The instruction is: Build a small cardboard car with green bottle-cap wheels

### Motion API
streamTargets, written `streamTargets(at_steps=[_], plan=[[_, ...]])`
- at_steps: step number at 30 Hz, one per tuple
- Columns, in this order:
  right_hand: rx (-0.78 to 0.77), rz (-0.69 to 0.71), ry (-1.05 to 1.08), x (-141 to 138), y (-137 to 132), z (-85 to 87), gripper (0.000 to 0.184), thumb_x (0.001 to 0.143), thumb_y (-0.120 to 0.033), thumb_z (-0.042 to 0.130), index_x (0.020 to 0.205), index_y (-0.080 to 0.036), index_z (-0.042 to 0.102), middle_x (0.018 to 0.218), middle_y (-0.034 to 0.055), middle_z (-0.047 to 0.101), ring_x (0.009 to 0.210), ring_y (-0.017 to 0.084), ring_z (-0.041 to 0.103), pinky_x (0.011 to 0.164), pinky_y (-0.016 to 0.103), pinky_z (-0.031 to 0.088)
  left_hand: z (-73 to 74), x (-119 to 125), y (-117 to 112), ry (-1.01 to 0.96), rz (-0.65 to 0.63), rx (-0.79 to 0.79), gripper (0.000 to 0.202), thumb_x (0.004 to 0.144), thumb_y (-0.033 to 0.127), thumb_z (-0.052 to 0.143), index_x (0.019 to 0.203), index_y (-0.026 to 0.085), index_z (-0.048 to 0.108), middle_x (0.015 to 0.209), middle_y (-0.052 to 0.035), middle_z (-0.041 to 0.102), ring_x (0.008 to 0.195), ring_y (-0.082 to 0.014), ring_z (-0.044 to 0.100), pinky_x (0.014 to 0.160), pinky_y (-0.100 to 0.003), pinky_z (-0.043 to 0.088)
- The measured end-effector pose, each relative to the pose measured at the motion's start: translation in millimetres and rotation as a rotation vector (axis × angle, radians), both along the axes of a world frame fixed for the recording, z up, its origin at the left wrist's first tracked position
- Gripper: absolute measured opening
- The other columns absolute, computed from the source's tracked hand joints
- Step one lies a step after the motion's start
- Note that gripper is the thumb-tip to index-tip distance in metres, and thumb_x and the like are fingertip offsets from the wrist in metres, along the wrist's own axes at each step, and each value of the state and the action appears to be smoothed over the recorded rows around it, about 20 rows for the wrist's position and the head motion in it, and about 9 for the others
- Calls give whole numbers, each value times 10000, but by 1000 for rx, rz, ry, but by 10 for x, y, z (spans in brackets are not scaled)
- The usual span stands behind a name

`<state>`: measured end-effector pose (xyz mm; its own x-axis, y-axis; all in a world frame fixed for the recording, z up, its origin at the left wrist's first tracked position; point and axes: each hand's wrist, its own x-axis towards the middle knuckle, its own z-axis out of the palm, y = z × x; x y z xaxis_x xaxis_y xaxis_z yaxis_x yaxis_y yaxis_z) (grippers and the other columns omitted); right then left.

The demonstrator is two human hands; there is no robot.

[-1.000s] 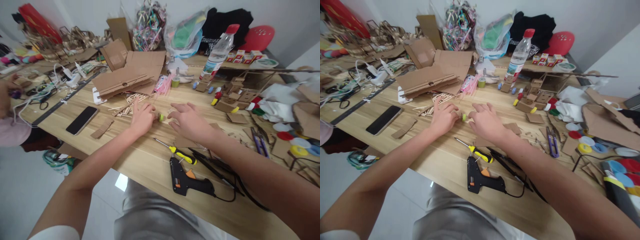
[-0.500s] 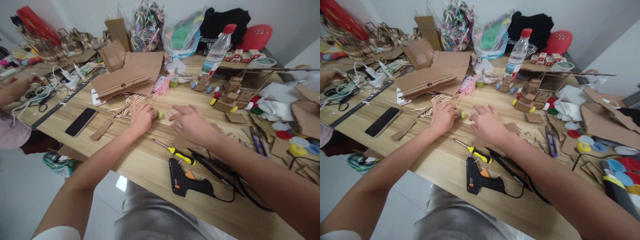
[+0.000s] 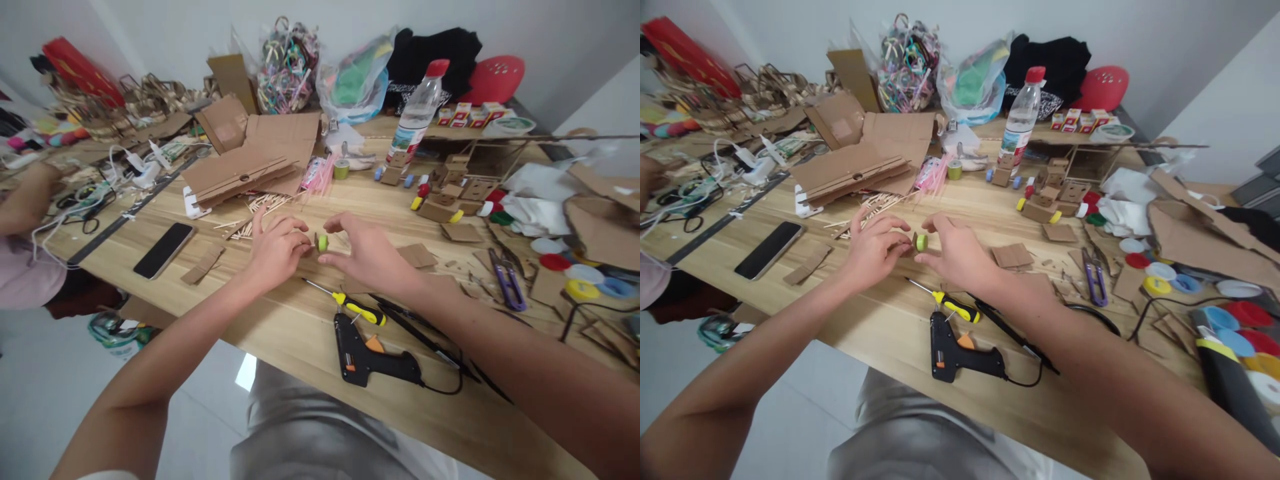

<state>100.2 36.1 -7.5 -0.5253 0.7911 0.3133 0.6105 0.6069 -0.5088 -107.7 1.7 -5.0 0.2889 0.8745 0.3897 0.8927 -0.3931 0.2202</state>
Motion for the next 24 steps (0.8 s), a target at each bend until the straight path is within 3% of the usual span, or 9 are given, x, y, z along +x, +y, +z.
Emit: streamTargets(at_steps=[10,24], plan=[[58,70,55,-20,-113,48,140,849,-196,647,984,-227,628,1014,92,794,994,286,754,928,433,544,104,-5,-104,32,-60,27,305,951,137,570,857,295,813,1120,-36,805,1159,-266,705,1283,-698,214],[139,112,3,13,-156,47,176,797,-184,610,960,-251,608,1005,80,798,983,285,743,1147,571,409,129,11,-157,128,-97,133,295,962,153,582,841,307,804,1104,-27,803,1150,-272,707,1283,-714,204]])
